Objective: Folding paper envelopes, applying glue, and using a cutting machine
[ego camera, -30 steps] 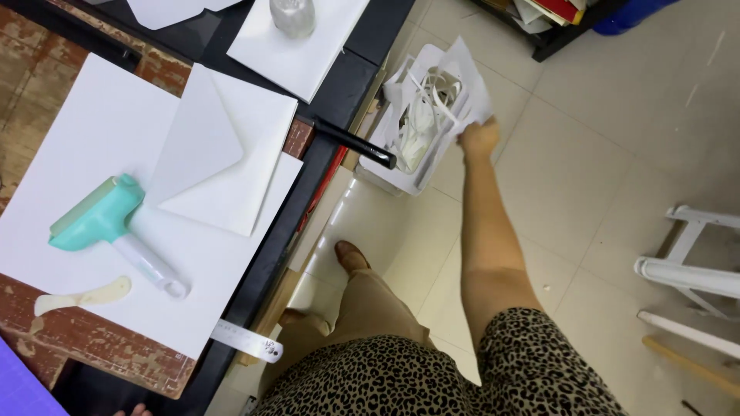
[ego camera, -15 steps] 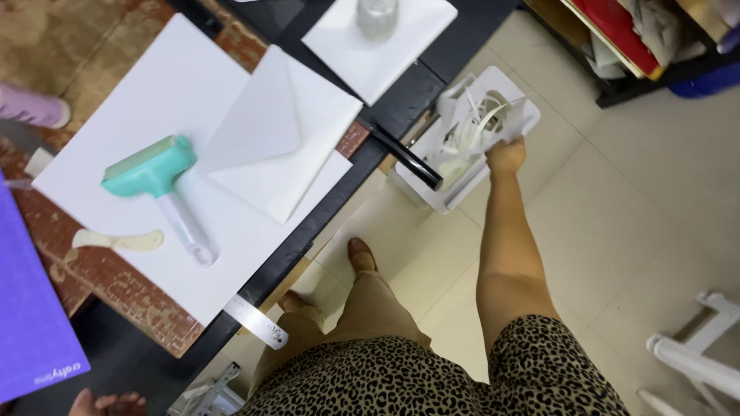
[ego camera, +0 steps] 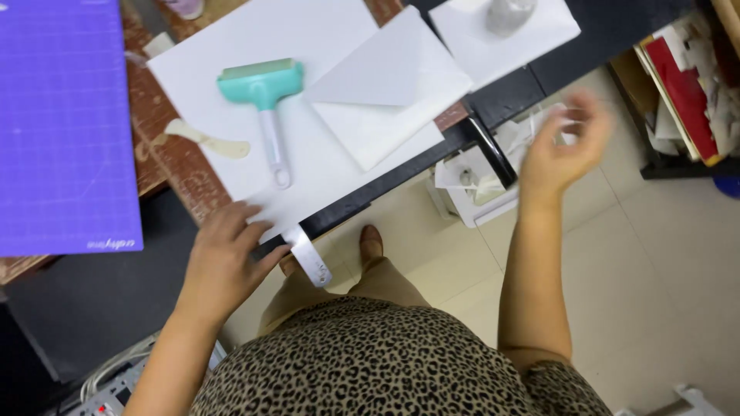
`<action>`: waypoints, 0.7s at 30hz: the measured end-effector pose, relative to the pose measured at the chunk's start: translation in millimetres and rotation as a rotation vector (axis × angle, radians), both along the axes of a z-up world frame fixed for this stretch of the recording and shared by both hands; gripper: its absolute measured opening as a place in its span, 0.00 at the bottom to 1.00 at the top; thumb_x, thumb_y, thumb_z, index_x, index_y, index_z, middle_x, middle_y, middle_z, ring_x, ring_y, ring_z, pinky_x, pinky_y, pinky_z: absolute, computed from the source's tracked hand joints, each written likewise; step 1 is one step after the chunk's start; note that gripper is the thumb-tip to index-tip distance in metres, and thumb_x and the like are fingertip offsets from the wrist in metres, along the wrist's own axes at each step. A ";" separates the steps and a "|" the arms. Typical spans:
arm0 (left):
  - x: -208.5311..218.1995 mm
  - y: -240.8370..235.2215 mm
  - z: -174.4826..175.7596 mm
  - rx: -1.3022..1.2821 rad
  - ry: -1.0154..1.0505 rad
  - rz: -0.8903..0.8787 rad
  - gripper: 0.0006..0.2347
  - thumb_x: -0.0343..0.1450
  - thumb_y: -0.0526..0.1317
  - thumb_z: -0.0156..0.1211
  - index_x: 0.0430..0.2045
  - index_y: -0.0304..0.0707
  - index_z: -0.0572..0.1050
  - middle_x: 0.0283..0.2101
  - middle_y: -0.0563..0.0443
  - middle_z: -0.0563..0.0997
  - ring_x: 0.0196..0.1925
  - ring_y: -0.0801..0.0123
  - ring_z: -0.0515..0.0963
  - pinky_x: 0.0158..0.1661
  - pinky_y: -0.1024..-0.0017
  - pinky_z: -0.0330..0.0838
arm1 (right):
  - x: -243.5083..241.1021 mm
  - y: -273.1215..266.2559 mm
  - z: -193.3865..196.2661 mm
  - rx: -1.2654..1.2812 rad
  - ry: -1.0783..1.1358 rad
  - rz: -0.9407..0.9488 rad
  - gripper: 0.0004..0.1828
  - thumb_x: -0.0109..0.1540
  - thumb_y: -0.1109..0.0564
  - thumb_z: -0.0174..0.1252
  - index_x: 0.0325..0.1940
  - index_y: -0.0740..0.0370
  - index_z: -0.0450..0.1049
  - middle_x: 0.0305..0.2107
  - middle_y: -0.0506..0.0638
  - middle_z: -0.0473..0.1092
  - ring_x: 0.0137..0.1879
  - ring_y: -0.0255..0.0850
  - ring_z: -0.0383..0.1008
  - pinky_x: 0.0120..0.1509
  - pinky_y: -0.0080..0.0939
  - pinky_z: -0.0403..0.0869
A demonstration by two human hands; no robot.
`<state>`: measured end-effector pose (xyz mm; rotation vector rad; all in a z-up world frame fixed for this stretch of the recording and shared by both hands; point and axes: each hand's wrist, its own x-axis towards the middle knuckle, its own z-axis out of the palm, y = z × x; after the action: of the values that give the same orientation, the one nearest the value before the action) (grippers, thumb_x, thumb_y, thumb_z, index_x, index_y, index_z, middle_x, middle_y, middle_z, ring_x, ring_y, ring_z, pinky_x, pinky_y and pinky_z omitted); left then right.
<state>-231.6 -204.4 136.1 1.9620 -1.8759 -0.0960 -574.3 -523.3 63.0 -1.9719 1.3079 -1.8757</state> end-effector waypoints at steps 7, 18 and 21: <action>16.0 -10.6 4.0 0.320 -0.057 0.009 0.12 0.64 0.39 0.71 0.39 0.39 0.83 0.42 0.45 0.84 0.50 0.50 0.84 0.49 0.58 0.76 | 146.0 106.7 46.1 0.180 0.612 1.161 0.07 0.59 0.58 0.69 0.40 0.58 0.82 0.38 0.52 0.80 0.47 0.48 0.78 0.52 0.46 0.75; 30.6 -11.5 -10.6 0.440 -0.039 0.019 0.10 0.65 0.45 0.68 0.37 0.48 0.83 0.40 0.54 0.85 0.48 0.58 0.83 0.46 0.62 0.77 | 189.7 97.7 22.9 0.027 1.109 1.356 0.14 0.58 0.51 0.68 0.44 0.59 0.80 0.39 0.50 0.77 0.51 0.46 0.74 0.53 0.43 0.73; 28.2 -10.7 -7.8 0.453 0.011 0.020 0.09 0.67 0.45 0.65 0.37 0.47 0.84 0.41 0.52 0.86 0.49 0.56 0.83 0.47 0.60 0.77 | 191.3 98.6 41.2 0.102 1.136 1.366 0.11 0.60 0.51 0.66 0.41 0.58 0.80 0.36 0.49 0.76 0.50 0.45 0.75 0.54 0.41 0.75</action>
<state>-203.4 -215.1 128.3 2.2576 -1.9540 -0.5686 -383.0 -424.7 104.3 -2.6873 -0.1619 -0.0324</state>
